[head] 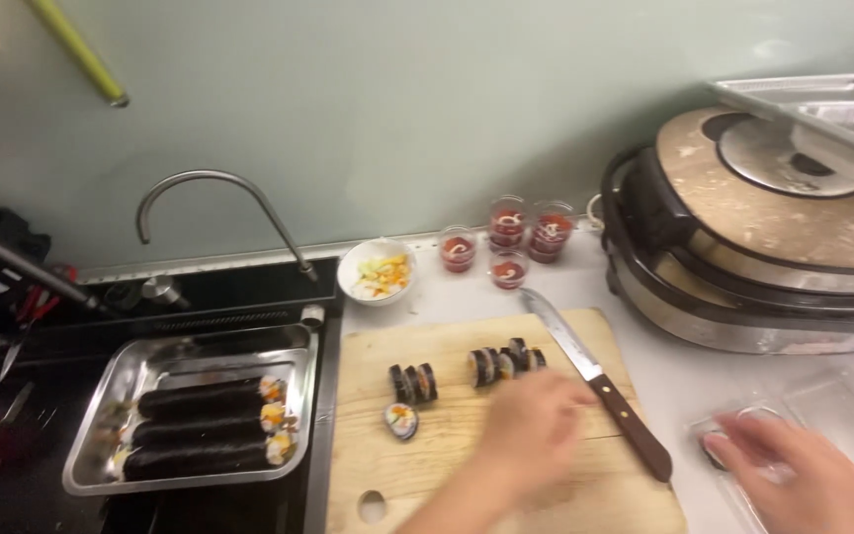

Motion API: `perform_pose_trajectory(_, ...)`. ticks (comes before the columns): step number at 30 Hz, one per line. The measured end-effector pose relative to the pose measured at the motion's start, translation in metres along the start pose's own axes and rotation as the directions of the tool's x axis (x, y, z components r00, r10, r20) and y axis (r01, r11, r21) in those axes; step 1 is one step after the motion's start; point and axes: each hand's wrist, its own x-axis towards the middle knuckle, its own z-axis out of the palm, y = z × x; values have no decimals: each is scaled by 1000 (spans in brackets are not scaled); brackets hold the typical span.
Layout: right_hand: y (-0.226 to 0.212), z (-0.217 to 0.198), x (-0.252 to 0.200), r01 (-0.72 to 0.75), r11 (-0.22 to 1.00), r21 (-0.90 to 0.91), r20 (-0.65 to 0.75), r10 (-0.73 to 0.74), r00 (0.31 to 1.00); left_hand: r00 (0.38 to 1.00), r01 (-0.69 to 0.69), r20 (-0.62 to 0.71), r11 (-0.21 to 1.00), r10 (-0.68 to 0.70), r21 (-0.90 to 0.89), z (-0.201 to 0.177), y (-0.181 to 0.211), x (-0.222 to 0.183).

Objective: Slice sushi rolls on a cutting board and pack the pieces into plastic containers with sauce cups.

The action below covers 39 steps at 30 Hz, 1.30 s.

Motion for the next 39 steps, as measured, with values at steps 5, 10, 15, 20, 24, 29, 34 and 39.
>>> perform_pose_trajectory(5,-141,35,18,552,818,164,163,-574,802,876,482,-83,872,-476,84,-66,-37,-40)
perform_pose_trajectory(10,-194,90,32,769,612,183,460,-745,484,881,420,-286,901,-377,107,-90,-59,-70)
perform_pose_trajectory(15,-194,107,41,877,476,59,459,-793,400,835,540,-159,840,-527,50,-97,-63,-83)
perform_pose_trajectory(20,-194,79,29,844,524,115,361,-814,456,860,501,-139,864,-490,56,-87,-54,-69)
perform_pose_trajectory(24,-159,42,9,692,653,307,-17,-723,690,906,402,-132,915,-401,-17,-60,-35,-47)
perform_pose_trajectory(29,-32,14,-13,408,877,254,-274,-339,900,1000,-15,-13,999,14,-45,25,-3,-10)
perform_pose_trajectory(34,74,-4,-25,115,992,-54,-277,-126,953,947,-286,143,958,286,-24,111,31,10)
perform_pose_trajectory(39,93,-10,-14,3,997,-76,3,-3,1000,866,-453,312,878,391,158,165,35,18)
